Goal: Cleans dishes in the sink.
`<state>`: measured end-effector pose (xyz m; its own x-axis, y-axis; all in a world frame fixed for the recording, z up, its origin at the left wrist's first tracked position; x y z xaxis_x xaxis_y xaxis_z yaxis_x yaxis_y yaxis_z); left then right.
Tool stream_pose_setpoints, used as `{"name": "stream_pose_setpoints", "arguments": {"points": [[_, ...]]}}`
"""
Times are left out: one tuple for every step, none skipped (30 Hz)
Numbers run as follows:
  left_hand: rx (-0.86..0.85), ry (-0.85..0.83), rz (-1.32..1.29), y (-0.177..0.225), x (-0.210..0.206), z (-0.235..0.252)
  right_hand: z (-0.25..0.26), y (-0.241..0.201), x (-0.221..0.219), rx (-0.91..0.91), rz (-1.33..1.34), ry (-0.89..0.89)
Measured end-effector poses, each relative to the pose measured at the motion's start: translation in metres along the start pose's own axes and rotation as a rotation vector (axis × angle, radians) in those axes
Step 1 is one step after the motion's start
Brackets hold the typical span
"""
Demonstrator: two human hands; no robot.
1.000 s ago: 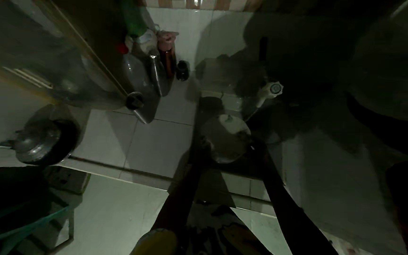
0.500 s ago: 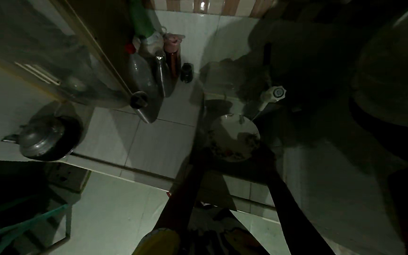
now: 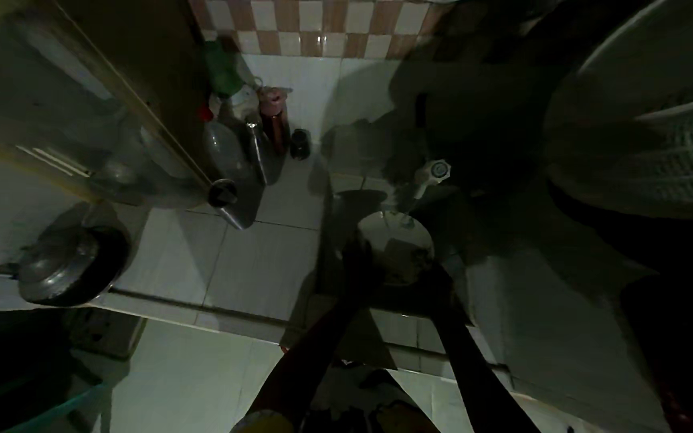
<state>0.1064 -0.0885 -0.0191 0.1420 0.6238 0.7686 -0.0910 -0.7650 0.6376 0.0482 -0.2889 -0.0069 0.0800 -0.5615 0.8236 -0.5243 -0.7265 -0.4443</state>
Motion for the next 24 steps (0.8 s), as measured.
{"name": "stream_pose_setpoints", "arguments": {"points": [[-0.050, -0.037, 0.066, 0.012, -0.005, 0.003, -0.002, -0.002, -0.001, -0.005, -0.023, 0.008], [-0.094, -0.045, 0.108, 0.020, -0.013, 0.006, -0.003, -0.001, -0.003, -0.023, 0.003, 0.019], [-0.169, -0.020, 0.101, 0.025, -0.024, 0.006, -0.007, -0.004, 0.000, -0.041, 0.110, 0.047], [-0.263, -0.012, 0.091, 0.031, -0.037, 0.006, -0.012, -0.005, 0.004, -0.064, 0.270, 0.079], [-0.376, -0.050, 0.084, 0.041, -0.047, 0.008, -0.016, -0.008, 0.008, -0.086, 0.398, 0.088], [-0.494, -0.093, 0.073, 0.055, -0.049, 0.010, -0.019, -0.011, 0.010, -0.113, 0.447, 0.072], [-0.571, -0.119, 0.090, 0.065, -0.044, 0.015, -0.021, -0.012, 0.012, -0.127, 0.445, 0.062], [-0.609, -0.073, 0.105, 0.067, -0.038, 0.024, -0.021, -0.011, 0.012, -0.139, 0.452, 0.066], [-0.596, 0.017, 0.131, 0.062, -0.031, 0.036, -0.022, -0.007, 0.012, -0.147, 0.497, 0.071], [-0.541, 0.089, 0.182, 0.053, -0.027, 0.049, -0.023, -0.004, 0.011, -0.160, 0.556, 0.083], [-0.495, 0.119, 0.250, 0.046, -0.031, 0.061, -0.026, -0.002, 0.012, -0.170, 0.599, 0.099], [-0.522, 0.110, 0.283, 0.049, -0.037, 0.066, -0.027, 0.000, 0.015, -0.169, 0.627, 0.118], [-0.596, 0.044, 0.276, 0.058, -0.044, 0.065, -0.027, 0.003, 0.017, -0.160, 0.666, 0.142], [-0.677, -0.075, 0.265, 0.071, -0.050, 0.056, -0.028, 0.006, 0.018, -0.152, 0.721, 0.160], [-0.754, -0.167, 0.268, 0.079, -0.056, 0.051, -0.027, 0.008, 0.019, -0.155, 0.767, 0.167], [-0.800, -0.211, 0.286, 0.078, -0.059, 0.050, -0.026, 0.010, 0.019, -0.172, 0.790, 0.165], [-0.820, -0.176, 0.282, 0.068, -0.059, 0.054, -0.026, 0.013, 0.018, -0.189, 0.803, 0.160], [-0.817, -0.068, 0.210, 0.049, -0.059, 0.062, -0.027, 0.018, 0.017, -0.202, 0.805, 0.158], [-0.779, 0.023, 0.134, 0.034, -0.054, 0.072, -0.028, 0.022, 0.018, -0.208, 0.810, 0.159], [-0.679, 0.026, 0.094, 0.028, -0.039, 0.080, -0.027, 0.025, 0.019, -0.206, 0.813, 0.168], [-0.550, -0.011, 0.053, 0.028, -0.017, 0.082, -0.026, 0.028, 0.021, -0.194, 0.802, 0.181], [-0.414, -0.053, 0.044, 0.022, 0.003, 0.078, -0.025, 0.032, 0.022, -0.178, 0.779, 0.191], [-0.283, -0.099, 0.052, 0.013, 0.018, 0.071, -0.022, 0.036, 0.023, -0.155, 0.762, 0.188], [-0.163, -0.142, 0.051, 0.001, 0.028, 0.062, -0.018, 0.038, 0.025, -0.123, 0.741, 0.193]]}}
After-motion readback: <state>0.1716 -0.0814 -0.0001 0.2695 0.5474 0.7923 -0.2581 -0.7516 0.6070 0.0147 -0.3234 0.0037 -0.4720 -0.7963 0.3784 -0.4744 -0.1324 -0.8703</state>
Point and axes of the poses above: each hand's wrist, its own z-axis towards the middle knuckle, its own x-axis out of the back of the hand, y = z × x, the point moved 10 cm from there along z, towards the middle knuckle
